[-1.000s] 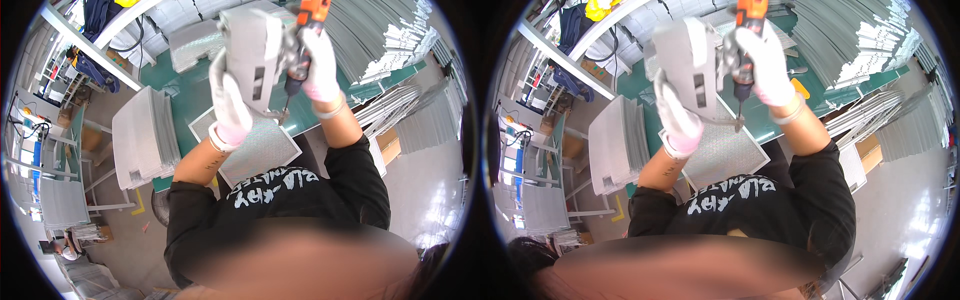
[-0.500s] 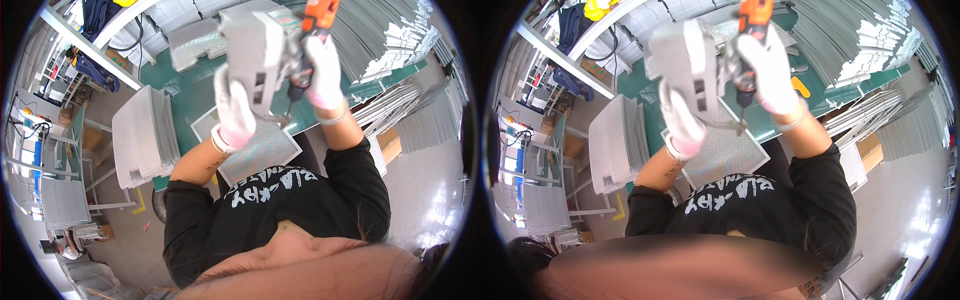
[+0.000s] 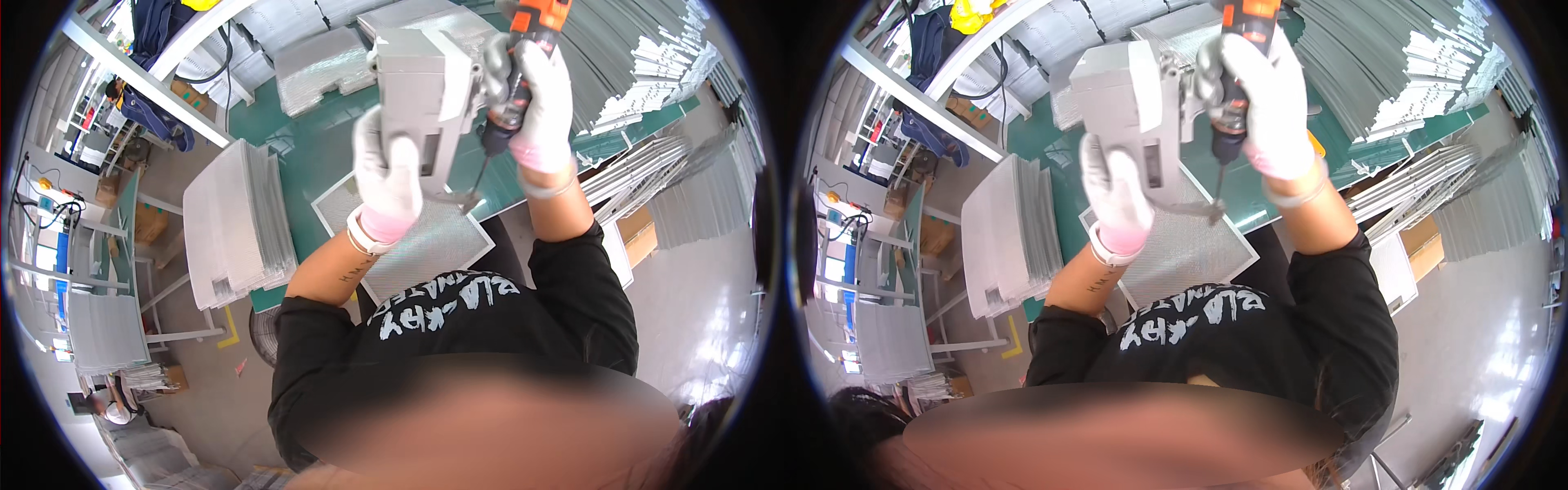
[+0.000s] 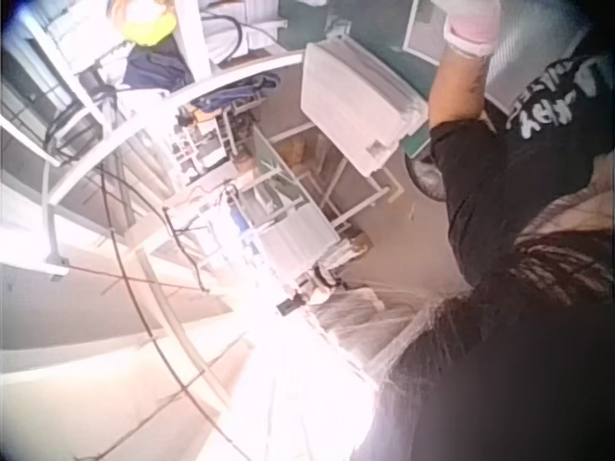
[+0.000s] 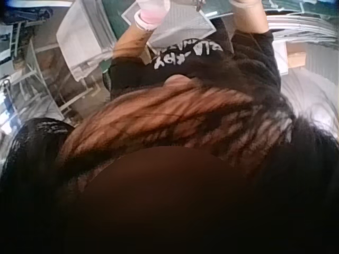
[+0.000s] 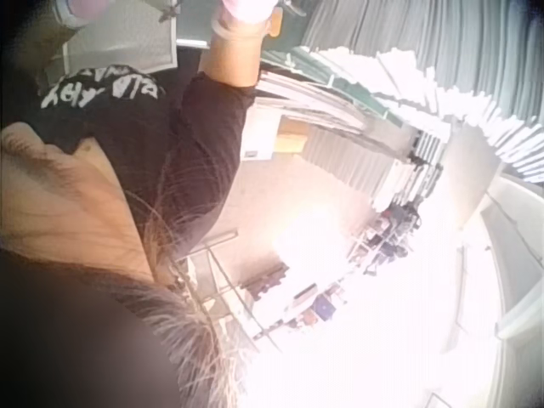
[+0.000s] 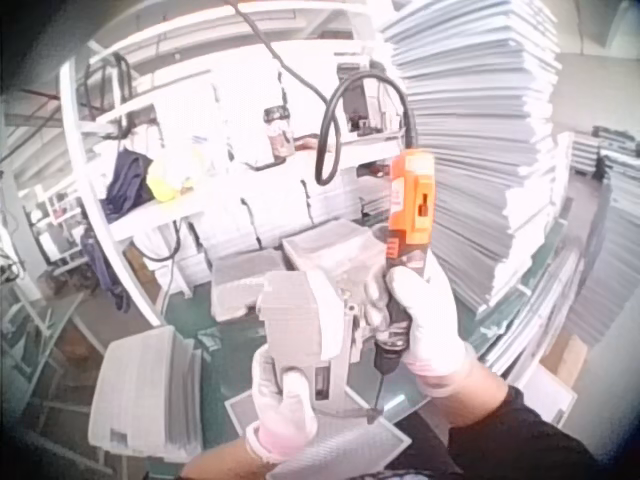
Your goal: Assembling metal mesh filters by attaching frames and brackets using a power screwdriver and a hammer.
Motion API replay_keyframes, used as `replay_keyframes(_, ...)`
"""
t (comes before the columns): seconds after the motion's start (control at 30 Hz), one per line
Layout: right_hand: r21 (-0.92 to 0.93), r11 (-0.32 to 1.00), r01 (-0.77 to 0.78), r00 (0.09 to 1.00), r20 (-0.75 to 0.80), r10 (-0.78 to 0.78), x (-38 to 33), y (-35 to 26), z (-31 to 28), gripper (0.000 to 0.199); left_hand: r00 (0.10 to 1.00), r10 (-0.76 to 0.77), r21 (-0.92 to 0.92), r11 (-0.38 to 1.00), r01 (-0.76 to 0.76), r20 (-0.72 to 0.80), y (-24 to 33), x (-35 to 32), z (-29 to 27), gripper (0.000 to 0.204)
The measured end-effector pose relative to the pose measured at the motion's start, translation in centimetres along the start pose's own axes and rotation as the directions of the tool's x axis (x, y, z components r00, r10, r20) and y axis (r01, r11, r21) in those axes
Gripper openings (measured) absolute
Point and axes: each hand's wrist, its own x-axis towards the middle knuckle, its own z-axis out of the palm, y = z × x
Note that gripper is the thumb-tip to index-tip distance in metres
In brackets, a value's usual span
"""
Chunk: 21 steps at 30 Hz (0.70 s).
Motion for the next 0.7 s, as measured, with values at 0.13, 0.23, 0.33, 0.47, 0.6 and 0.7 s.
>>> replay_keyframes(0.13,-0.044,0.997,0.070,0.997,-0.039,-0.072,-2.2,1.8,1.4,0.055,1.000,0.014,0.085,0.996,-0.016,0.019,0.6,1.8,-0.5,0.034)
replay_keyframes(0.23,-0.039,0.999,0.001,0.999,-0.046,-0.003,-1.0,0.7,0.7,0.056,1.000,-0.015,0.100,0.995,0.015,0.002,1.0,1.5,0.0,0.031)
replay_keyframes(0.33,0.002,1.000,0.027,0.999,-0.021,-0.027,-0.1,0.3,0.2,0.047,0.999,0.011,0.031,0.999,-0.010,-0.047,0.9,1.8,0.4,0.030)
replay_keyframes(0.47,0.012,0.999,0.052,0.993,-0.110,-0.050,-1.4,1.2,1.2,0.037,0.993,0.003,0.165,0.986,-0.023,0.116,2.6,3.4,0.2,0.032)
replay_keyframes(0.6,-0.081,0.993,0.085,0.996,0.004,-0.084,0.9,-0.8,0.7,0.034,0.993,0.117,0.211,0.971,-0.116,0.005,0.8,1.3,0.3,0.030)
replay_keyframes(0.7,0.007,0.997,0.072,0.990,-0.124,-0.071,-1.7,1.8,2.7,0.029,0.997,0.076,0.201,0.977,-0.077,0.011,3.0,3.3,0.5,0.031)
